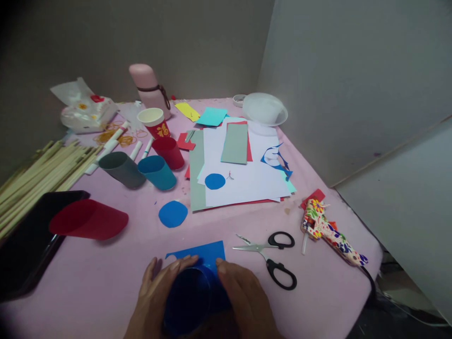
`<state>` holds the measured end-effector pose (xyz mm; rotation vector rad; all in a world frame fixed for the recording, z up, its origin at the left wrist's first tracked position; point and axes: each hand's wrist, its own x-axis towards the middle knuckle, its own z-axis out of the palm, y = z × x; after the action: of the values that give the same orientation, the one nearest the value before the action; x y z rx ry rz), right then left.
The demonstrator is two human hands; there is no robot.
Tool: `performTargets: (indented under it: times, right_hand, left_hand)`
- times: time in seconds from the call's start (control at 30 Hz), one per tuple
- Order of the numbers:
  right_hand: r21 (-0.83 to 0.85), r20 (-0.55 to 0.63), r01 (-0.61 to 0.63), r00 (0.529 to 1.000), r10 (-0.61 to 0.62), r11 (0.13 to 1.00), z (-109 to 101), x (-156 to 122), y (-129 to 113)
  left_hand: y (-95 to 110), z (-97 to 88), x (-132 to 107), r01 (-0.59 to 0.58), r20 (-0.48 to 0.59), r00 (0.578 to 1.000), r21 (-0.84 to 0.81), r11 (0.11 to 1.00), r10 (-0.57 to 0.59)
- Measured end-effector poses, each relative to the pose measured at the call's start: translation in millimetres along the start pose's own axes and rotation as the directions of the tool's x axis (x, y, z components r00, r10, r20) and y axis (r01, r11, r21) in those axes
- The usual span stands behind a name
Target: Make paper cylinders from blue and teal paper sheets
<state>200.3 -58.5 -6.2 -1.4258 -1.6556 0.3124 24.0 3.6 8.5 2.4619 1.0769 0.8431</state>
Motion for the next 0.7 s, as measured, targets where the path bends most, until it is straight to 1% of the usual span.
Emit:
performTargets:
  times: [0.1,0.2,0.3,0.4,0.5,0.6,0.67,0.7]
  right_hand:
    - [0.073,0.046,-0.174,0.984,0.171,0.982,-6,1,-6]
    - [0.126,0.053,-0.250,0.968,0.245,0.960,-8,3,-10]
    - [0.166,0.076,-0.277,0.960,0.268,0.946,-7,5,-12]
    - [0.152,0.073,-0.258,0.966,0.250,0.954,-7,5,-12]
    - [0.117,0.039,-0.260,0.965,0.258,0.958,-5,4,-14]
    - [0.058,0.013,-0.287,0.958,0.287,0.956,-4,2,-16]
    - [0.046,0.025,-0.298,0.954,0.298,0.953,-4,2,-16]
    - [0.052,0.035,-0.305,0.952,0.304,0.951,-4,3,-14]
  left_hand:
    - [-1,-0.2,-1,0.038,0.046,0.998,0.037,0.999,-0.040]
    - [1,-2.9,1,0.057,0.071,0.996,0.063,0.996,-0.062]
    - [4,-5.5,4,0.051,0.078,0.995,0.063,0.997,-0.056]
    - [3,-4.6,1,0.040,0.027,0.999,0.060,0.997,-0.041]
    - [-2,-2.5,-7,0.049,-0.011,0.999,0.096,0.994,-0.048]
    - [-6,-5.2,-13,0.078,0.000,0.997,0.112,0.991,-0.078]
    - [-8,-10.4,-15,0.092,0.015,0.995,0.104,0.990,-0.094]
    - [-8,-13.5,-16,0.095,0.021,0.995,0.128,0.987,-0.098]
